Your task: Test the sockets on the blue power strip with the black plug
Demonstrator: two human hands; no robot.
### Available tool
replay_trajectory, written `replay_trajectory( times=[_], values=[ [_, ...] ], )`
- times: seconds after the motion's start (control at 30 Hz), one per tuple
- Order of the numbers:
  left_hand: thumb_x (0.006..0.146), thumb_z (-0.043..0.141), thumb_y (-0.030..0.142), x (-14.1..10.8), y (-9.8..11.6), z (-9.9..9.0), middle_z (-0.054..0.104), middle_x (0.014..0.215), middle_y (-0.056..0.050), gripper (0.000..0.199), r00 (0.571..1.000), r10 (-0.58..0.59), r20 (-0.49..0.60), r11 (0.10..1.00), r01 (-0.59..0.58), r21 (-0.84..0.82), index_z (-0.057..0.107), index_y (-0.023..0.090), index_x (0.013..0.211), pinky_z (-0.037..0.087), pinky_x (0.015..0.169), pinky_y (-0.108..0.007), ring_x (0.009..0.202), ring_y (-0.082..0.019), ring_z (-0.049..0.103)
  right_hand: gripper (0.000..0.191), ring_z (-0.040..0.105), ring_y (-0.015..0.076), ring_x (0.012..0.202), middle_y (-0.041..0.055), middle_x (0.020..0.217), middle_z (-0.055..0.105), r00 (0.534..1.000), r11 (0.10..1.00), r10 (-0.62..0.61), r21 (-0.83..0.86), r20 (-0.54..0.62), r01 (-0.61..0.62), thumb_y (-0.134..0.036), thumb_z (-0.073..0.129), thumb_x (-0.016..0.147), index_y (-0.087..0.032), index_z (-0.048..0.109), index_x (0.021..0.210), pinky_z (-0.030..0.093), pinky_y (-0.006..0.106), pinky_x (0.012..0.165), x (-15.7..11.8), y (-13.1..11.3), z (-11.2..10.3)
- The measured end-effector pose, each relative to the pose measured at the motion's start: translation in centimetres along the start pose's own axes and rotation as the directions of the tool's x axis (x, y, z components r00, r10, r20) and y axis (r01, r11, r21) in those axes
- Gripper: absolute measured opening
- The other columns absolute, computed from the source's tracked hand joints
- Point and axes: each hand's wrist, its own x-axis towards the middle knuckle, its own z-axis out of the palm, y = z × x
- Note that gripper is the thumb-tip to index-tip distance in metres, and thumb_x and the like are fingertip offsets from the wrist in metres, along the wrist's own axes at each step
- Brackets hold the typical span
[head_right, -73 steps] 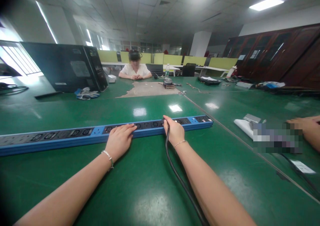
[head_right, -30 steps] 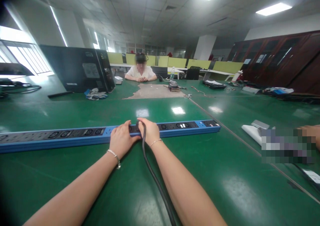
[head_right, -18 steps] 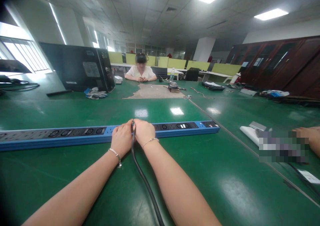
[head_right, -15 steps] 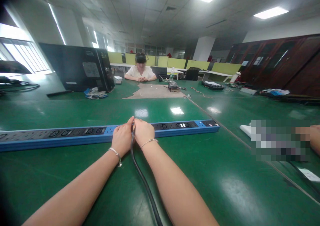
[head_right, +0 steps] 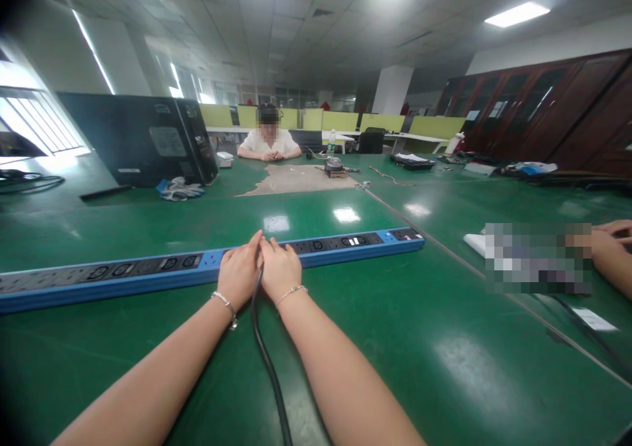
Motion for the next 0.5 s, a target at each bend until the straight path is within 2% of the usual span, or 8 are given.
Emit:
replay_trajectory(
  times=[0.1,0.2,0.33,0.5],
  values=[
    [0.085,0.042,0.025,-0.2,0.0,0.1,0.063,0.115,-0.008,0.05,0.999,0.042,-0.004,0.999,-0.043,-0.023,0.035,0.021,0.134,0.032,0.097,-0.036,0.109,-0.019,0.055,0.051,0.044,0.0158,0.122,0.0096,0.134,0.048,0.997,0.992,-0.063,0.111,0.05,0.057,-0.024,0.039,0.085,-0.018,0.035,0.136,0.026,0.039,0.106,-0.8,1.2,-0.6],
    [0.084,0.045,0.027,-0.2,-0.1,0.1,0.062,0.118,-0.006,0.047,0.999,0.036,0.015,0.998,-0.035,-0.042,0.041,0.025,0.13,0.029,0.101,-0.039,0.112,-0.019,0.053,0.059,0.044,0.0174,0.122,0.0121,0.135,0.045,0.992,0.976,-0.093,0.203,0.084,0.074,-0.026,0.04,0.082,-0.013,0.028,0.139,0.025,0.041,0.107,-1.3,2.3,-0.7],
    [0.086,0.041,0.029,0.0,-0.3,-0.1,0.064,0.115,-0.004,0.038,0.999,0.013,0.042,0.998,-0.011,-0.064,0.047,0.027,0.124,0.027,0.102,-0.04,0.112,-0.018,0.053,0.063,0.043,0.0189,0.122,0.0161,0.133,0.046,0.986,0.968,-0.142,0.219,0.087,0.12,-0.021,0.042,0.078,-0.005,0.028,0.138,0.023,0.041,0.108,-1.5,3.0,-0.2],
    [0.087,0.04,0.031,0.2,-0.2,-0.2,0.065,0.112,-0.003,0.033,0.999,0.003,0.042,0.999,-0.001,-0.055,0.051,0.027,0.118,0.031,0.099,-0.041,0.11,-0.019,0.055,0.061,0.03,0.0212,0.131,0.0158,0.139,0.039,0.987,0.975,-0.157,0.164,0.038,0.149,-0.016,0.045,0.074,-0.005,0.037,0.134,0.021,0.04,0.11,-1.8,3.5,0.3]
  ],
)
